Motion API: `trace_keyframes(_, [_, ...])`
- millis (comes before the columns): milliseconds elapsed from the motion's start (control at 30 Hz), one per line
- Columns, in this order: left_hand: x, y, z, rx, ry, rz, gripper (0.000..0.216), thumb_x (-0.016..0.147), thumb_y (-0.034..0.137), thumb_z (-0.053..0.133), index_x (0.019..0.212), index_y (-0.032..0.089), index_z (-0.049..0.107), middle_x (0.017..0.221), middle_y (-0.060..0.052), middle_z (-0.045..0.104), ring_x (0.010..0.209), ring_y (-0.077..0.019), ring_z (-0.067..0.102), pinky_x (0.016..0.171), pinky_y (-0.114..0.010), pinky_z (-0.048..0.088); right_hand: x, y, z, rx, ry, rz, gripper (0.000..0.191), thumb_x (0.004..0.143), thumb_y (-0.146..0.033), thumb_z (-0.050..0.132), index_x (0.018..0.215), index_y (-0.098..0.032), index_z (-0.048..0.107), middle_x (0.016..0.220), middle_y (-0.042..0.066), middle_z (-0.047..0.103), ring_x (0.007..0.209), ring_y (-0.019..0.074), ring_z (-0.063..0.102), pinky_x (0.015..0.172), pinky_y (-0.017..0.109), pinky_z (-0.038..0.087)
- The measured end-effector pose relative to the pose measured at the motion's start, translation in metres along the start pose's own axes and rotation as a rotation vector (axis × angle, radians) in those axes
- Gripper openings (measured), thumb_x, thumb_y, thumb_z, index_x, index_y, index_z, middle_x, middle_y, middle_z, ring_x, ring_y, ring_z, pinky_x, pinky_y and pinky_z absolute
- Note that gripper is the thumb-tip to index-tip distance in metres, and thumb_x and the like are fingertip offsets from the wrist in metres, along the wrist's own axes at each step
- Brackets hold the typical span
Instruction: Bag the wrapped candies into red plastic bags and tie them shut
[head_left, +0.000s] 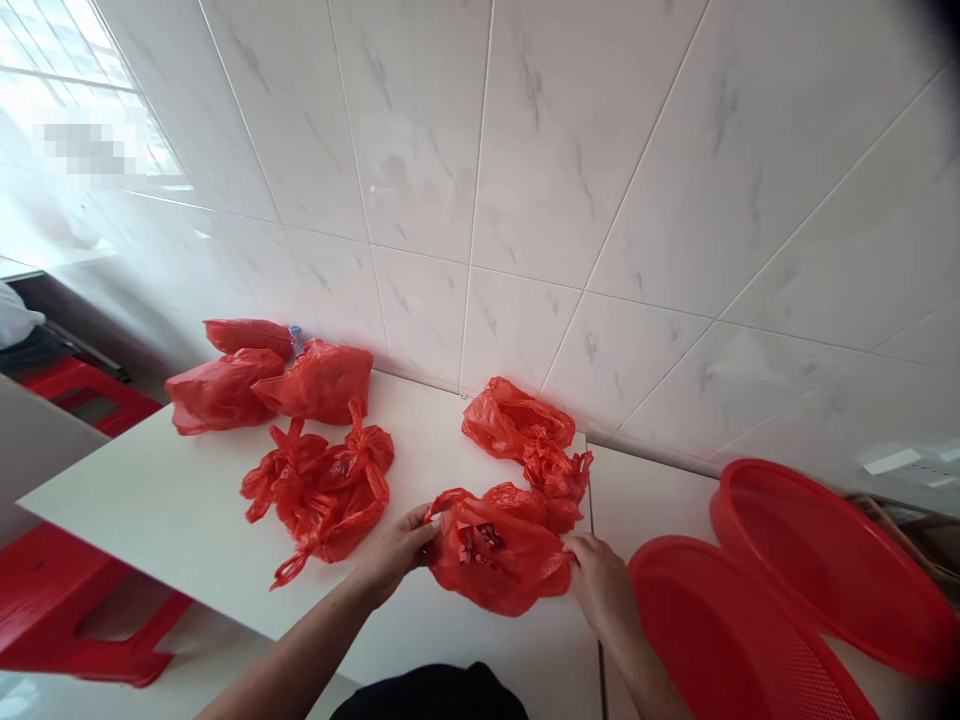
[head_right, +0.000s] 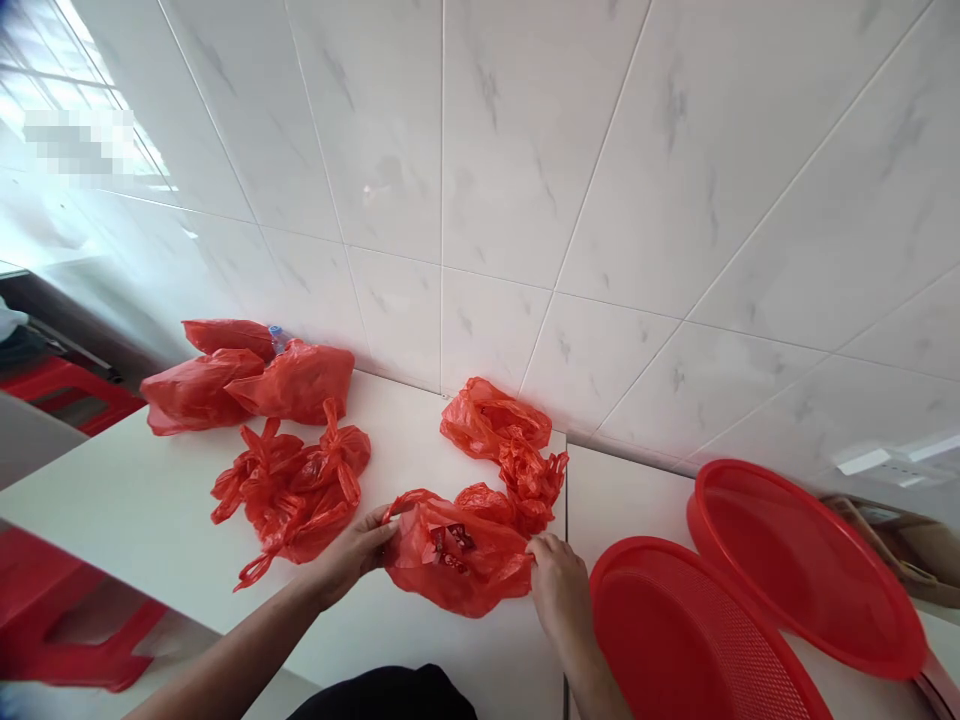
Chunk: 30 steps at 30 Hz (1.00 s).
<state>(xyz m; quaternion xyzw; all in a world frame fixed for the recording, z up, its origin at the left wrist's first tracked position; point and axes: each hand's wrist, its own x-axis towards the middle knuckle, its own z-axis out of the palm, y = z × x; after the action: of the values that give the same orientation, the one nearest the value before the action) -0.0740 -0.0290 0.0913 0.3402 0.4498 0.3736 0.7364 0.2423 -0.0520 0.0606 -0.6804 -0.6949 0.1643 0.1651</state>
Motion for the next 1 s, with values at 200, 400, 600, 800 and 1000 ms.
trace_keyframes(200, [-0.001, 0.037, -0.005, 0.256, 0.199, 0.227, 0.026, 0.075, 0.043, 0.07, 0.078, 0.018, 0.063, 0.067, 0.002, 0.057, 0.065, -0.0152, 0.05, 0.066, -0.027, 0.039, -0.004, -0.022, -0.04, 0.822, 0.177, 0.218, 0.027, 0.081, -0.043, 0.056, 0.098, -0.024, 0.067, 0.118, 0.009, 0.067, 0.115, 0.0267, 0.058, 0.096, 0.039, 0.046])
trace_keyframes(400, [-0.013, 0.063, 0.014, 0.754, 0.332, 0.543, 0.01, 0.076, 0.029, 0.067, 0.069, 0.022, 0.066, 0.083, -0.003, 0.057, 0.072, -0.0179, 0.049, 0.065, -0.028, 0.035, -0.004, -0.069, -0.035, 1.425, 0.171, 0.262, 0.034, 0.088, -0.054, 0.044, 0.09, -0.026, 0.064, 0.052, -0.006, 0.051, 0.052, 0.0129, 0.051, 0.065, 0.032, 0.05])
trace_keyframes(600, [-0.022, 0.06, 0.057, 0.767, -0.042, 0.46, 0.007, 0.072, 0.015, 0.063, 0.067, 0.021, 0.064, 0.076, -0.001, 0.059, 0.065, -0.0153, 0.049, 0.06, -0.028, 0.035, -0.008, -0.124, -0.019, 1.159, -0.212, 0.124, 0.047, 0.071, -0.028, 0.069, 0.116, -0.026, 0.057, 0.058, -0.008, 0.053, 0.05, 0.0097, 0.044, 0.05, 0.024, 0.036])
trace_keyframes(800, [-0.015, 0.038, 0.069, 0.701, -0.091, 0.499, 0.023, 0.068, 0.009, 0.062, 0.087, 0.023, 0.066, 0.091, -0.004, 0.063, 0.081, -0.0199, 0.054, 0.071, -0.03, 0.04, 0.002, -0.129, -0.004, 0.915, -0.223, 0.145, 0.013, 0.069, -0.017, 0.054, 0.057, -0.021, 0.051, 0.055, -0.005, 0.051, 0.056, 0.0114, 0.044, 0.052, 0.025, 0.034])
trace_keyframes(1000, [-0.006, 0.015, 0.057, 0.953, -0.187, 0.505, 0.018, 0.068, 0.012, 0.067, 0.083, 0.021, 0.065, 0.09, -0.003, 0.06, 0.079, -0.0164, 0.054, 0.07, -0.026, 0.041, 0.0, -0.117, 0.01, 1.006, -0.285, 0.166, 0.011, 0.074, -0.02, 0.051, 0.063, -0.021, 0.049, 0.054, -0.007, 0.044, 0.05, 0.0091, 0.037, 0.047, 0.024, 0.028])
